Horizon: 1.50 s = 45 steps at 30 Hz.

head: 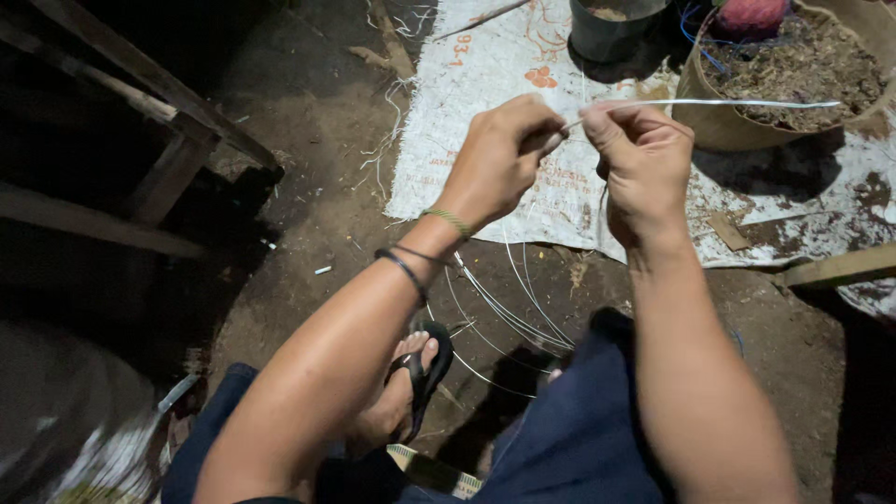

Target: The person sits on the floor and bends a thin metal wire into a circular shape using both hands. They then use pliers to cut the wire and continue shaping it.

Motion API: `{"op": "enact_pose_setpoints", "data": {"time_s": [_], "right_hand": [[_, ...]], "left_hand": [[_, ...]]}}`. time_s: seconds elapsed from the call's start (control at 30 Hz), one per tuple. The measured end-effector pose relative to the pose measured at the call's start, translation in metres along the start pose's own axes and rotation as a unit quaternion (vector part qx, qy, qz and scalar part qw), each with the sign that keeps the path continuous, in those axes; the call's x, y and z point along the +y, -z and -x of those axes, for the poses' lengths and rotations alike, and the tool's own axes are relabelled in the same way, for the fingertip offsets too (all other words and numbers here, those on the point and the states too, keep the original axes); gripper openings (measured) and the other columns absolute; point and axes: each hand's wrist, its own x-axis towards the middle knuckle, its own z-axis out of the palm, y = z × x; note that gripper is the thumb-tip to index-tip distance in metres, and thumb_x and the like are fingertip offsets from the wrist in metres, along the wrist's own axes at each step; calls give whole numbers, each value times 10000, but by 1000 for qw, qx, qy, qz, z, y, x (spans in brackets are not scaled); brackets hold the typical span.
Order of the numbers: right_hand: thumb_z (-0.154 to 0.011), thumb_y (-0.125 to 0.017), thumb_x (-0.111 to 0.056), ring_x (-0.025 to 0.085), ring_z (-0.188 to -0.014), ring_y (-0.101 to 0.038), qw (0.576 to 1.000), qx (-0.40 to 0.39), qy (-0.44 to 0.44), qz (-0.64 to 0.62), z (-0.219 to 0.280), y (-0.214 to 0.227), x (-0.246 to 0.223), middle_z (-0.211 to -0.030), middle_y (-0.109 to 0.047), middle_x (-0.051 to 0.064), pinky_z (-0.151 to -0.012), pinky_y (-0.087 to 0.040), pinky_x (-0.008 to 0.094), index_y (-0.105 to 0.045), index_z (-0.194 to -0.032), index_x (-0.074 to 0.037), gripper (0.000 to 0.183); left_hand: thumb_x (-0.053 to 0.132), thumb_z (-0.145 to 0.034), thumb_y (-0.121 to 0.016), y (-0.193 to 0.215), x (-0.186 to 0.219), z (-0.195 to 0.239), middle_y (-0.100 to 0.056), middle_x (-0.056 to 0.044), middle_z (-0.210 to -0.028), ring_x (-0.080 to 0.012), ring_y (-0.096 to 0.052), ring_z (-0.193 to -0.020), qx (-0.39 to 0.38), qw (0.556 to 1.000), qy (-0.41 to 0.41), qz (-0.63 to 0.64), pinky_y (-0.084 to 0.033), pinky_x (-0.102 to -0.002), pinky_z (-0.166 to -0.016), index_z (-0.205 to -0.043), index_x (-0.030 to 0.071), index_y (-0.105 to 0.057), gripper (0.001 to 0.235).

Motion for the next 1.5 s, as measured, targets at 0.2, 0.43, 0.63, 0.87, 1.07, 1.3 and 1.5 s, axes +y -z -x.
{"op": "enact_pose_setpoints", "data": {"time_s": [0.2,0.43,0.63,0.87,1.07,1.3,1.5], "right_hand": [[-961,-770,-65,81,-809,-639,982,-175,-61,-46,3,-15,-20,-924,-730,50,-741,-512,229,-717,-989,12,97],[-922,-760,-67,82,-830,-643,963,-234,-134,6,29,-15,-28,-919,-739,45,-776,-530,236,-717,-933,13,91],[-931,-750,-69,62,-799,-610,959,-249,-107,84,40,-9,-27,-909,-734,33,-711,-508,234,-743,-943,20,90],[-947,-714,-69,53,-785,-641,959,-210,-59,183,44,-7,-4,-888,-753,27,-704,-525,227,-752,-1007,4,102],[-955,-748,-50,39,-790,-610,984,-95,1,152,43,-43,16,-884,-725,12,-710,-504,210,-732,-976,14,70],[-951,-764,-36,29,-798,-594,996,-75,-40,-16,34,-66,-4,-908,-706,-2,-728,-495,189,-696,-1007,3,96],[-901,-787,0,18,-738,-506,997,-65,22,-22,29,-66,-23,-862,-617,-36,-676,-420,189,-689,-1101,-4,222]], "left_hand": [[97,-894,-782,36,36,41,-722,-91,-775,-172,-675,-668,-32,964,211,162,-548,-313,-602,-931,24,-700,115],[82,-955,-751,56,71,93,-651,-151,-941,-315,-669,-812,-49,986,20,-159,-511,-394,-682,-1105,54,-682,167],[-39,-919,-559,50,56,101,-681,-101,-974,-226,-699,-855,-77,991,83,64,-573,-333,-780,-1235,56,-637,338],[107,-962,-681,35,-6,85,-665,-96,-853,-199,-654,-713,-172,966,183,65,-522,-324,-670,-1038,36,-719,110],[84,-905,-745,37,-15,79,-639,-101,-815,-225,-620,-691,-23,993,117,-9,-480,-348,-636,-982,37,-736,90],[21,-921,-714,74,14,63,-549,-106,-904,-306,-602,-877,62,974,-87,-200,-495,-428,-741,-1040,48,-630,148],[13,-920,-692,77,36,33,-552,-85,-909,-274,-603,-891,96,954,-116,-258,-492,-400,-725,-1039,79,-642,144]]}}
